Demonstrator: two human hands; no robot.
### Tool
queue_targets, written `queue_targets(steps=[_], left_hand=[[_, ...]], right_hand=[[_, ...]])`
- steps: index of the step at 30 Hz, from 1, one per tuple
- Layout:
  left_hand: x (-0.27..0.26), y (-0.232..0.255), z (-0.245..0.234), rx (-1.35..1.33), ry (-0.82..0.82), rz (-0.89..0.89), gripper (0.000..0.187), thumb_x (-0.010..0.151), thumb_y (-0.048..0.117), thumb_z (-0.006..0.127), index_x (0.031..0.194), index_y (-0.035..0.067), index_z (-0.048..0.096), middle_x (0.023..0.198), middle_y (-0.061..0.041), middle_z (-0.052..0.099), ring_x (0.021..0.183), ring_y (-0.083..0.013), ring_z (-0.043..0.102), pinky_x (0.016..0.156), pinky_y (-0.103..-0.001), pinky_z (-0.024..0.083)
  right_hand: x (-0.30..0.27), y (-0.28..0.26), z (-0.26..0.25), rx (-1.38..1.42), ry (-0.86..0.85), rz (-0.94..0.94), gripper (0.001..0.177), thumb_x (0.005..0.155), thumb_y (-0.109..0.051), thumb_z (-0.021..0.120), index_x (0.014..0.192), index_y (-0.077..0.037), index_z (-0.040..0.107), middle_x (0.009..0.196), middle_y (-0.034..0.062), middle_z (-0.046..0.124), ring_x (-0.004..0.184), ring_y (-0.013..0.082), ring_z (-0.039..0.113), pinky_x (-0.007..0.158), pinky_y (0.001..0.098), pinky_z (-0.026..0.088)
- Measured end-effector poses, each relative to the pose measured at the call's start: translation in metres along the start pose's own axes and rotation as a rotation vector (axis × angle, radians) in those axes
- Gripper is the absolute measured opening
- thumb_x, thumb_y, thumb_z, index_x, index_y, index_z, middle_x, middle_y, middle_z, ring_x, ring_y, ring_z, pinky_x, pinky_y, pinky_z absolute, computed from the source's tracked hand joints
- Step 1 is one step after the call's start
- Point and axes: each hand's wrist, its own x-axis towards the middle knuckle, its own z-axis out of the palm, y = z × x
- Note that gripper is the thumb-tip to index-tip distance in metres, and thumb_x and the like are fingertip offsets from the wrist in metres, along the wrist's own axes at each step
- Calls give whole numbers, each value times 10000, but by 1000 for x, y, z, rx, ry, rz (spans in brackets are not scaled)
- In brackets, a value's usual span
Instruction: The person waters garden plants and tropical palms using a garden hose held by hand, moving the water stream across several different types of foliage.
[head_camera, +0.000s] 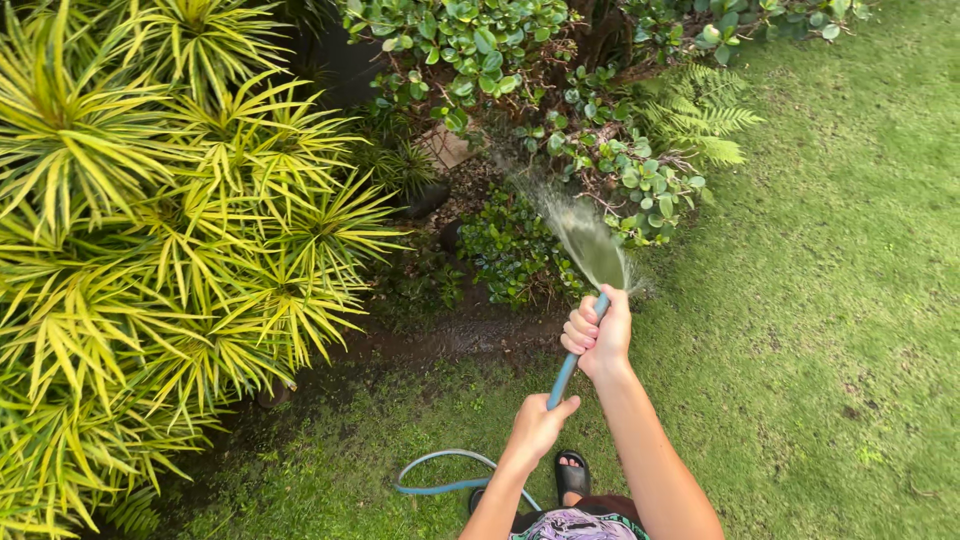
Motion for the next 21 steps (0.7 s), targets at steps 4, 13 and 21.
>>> queue_targets(steps=[4, 13, 21], left_hand=[[0, 15, 7, 15, 8, 38, 456, 880, 401, 741, 607, 99, 536, 543, 42, 479, 518, -98, 424, 522, -334, 348], [-6, 31, 6, 23, 14, 25, 476, 874, 411, 748, 609, 89, 517, 537, 35, 462, 519, -102, 413, 522, -336, 342], [-1, -1, 4, 0, 52, -79, 456, 883, 400, 738, 607, 108, 522, 545, 40, 488, 516, -89, 430, 521, -324, 347]], right_hand=[[-20, -15, 13, -18, -13, -134, 564, 1003, -511, 372, 569, -156, 310, 433, -60, 241, 337, 83, 198, 327, 275, 167], [-32, -18, 16, -30, -70, -212, 572, 1012, -514, 358, 578, -143, 327, 440, -51, 251, 344, 82, 200, 329, 270, 159], [8, 4, -9, 9, -48, 49, 568, 1005, -511, 368, 560, -162, 313, 421, -67, 243, 335, 81, 209, 323, 268, 178]])
